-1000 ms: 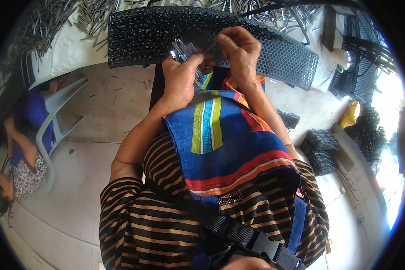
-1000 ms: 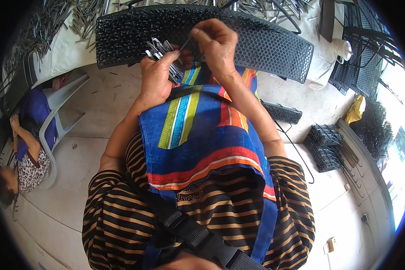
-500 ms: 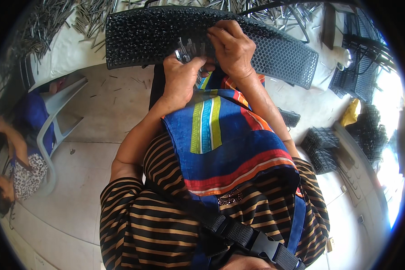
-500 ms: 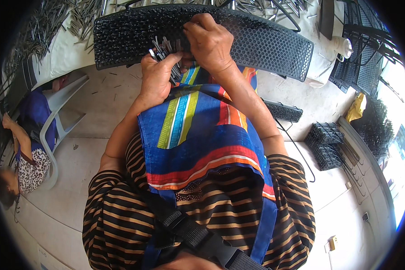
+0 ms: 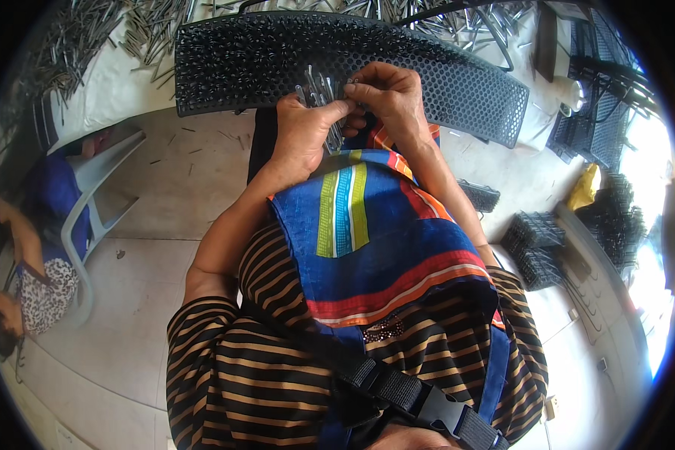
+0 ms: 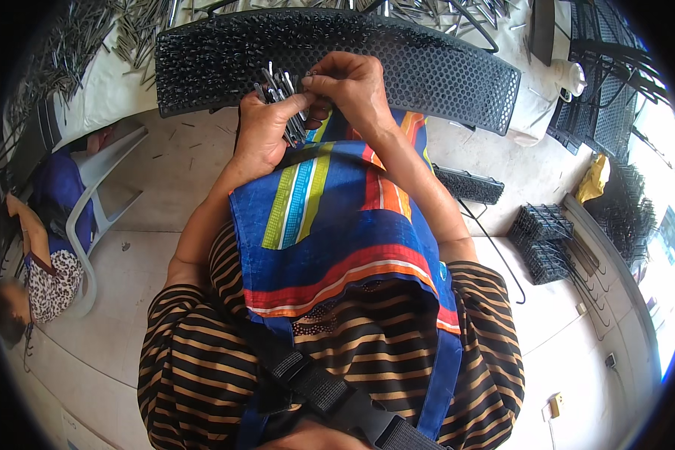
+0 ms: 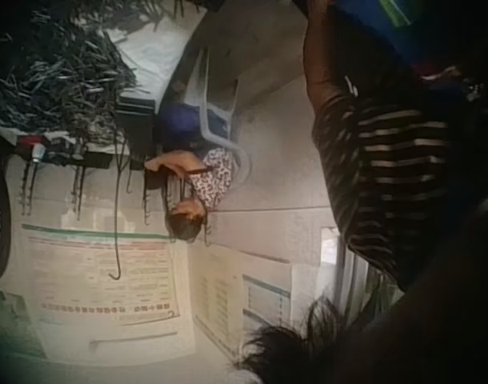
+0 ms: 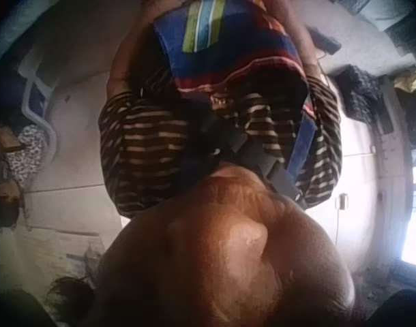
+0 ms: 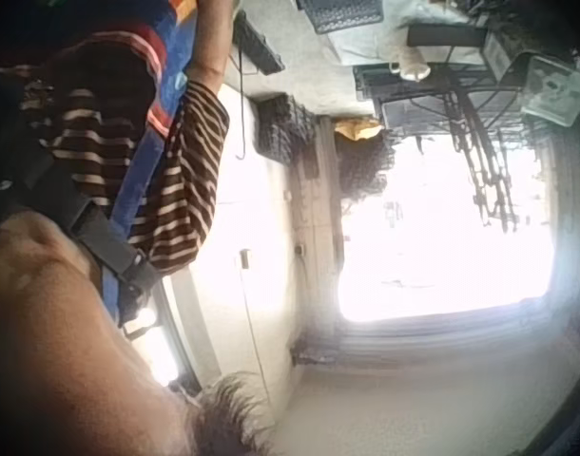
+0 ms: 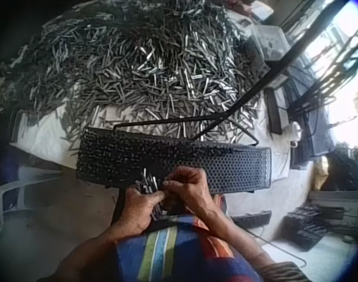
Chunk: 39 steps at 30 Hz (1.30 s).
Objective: Sorting small metal parts from a pile and arranging them into a perforated plate.
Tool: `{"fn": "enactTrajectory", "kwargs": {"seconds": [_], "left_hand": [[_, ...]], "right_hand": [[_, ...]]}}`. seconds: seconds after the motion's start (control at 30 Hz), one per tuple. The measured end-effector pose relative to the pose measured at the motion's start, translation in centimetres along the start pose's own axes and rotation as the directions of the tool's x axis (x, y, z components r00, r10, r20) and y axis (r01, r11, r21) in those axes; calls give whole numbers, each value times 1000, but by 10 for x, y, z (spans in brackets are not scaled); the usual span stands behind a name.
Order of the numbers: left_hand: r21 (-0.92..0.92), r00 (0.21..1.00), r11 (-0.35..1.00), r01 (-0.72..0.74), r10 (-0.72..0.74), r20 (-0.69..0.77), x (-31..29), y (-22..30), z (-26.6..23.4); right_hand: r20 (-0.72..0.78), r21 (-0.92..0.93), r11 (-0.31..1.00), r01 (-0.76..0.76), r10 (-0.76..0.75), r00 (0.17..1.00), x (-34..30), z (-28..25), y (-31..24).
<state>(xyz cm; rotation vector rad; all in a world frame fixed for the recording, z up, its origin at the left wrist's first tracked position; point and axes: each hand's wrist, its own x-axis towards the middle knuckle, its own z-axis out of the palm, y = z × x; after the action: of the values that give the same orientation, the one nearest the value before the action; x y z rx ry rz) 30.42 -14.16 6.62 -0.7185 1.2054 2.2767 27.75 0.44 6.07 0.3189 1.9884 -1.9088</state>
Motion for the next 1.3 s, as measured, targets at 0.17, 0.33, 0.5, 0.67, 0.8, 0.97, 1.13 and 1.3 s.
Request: {"fn": "enactTrajectory", "kwargs": {"seconds": [0.17,0.33,0.5,0.67,0.8,0.97,1.13,1.3], "left_hand": [[65,1000,998,13,-12,-14,-2,0,2],[-3,996,999,-50,50,-68,2,-4,5],[93,996,996,-1,9,-87,5,-4,2],[93,998,995,19,-14,-60,4,0,3],[71,998,997,24,-20,-51,6,-1,0],[73,997,997,31,-26,-78,7,-2,1],[65,997,997,45,-40,-64,5,1,2],[19,998,999,46,-45,-46,6,0,2]], "right_hand": [[156,158,969,-192,168,973,-2,-7,-15],[-64,173,985,-17,29,998,1,-13,0],[-357,-82,915,395,-397,846,12,-12,12],[-243,-401,725,560,-674,698,27,-16,16],[-191,-456,672,583,-714,674,24,-18,11],[-148,-456,643,615,-737,660,23,-19,14],[-83,-594,537,599,-781,618,29,-16,19],[-101,-660,540,522,-752,651,28,-12,16]]}}
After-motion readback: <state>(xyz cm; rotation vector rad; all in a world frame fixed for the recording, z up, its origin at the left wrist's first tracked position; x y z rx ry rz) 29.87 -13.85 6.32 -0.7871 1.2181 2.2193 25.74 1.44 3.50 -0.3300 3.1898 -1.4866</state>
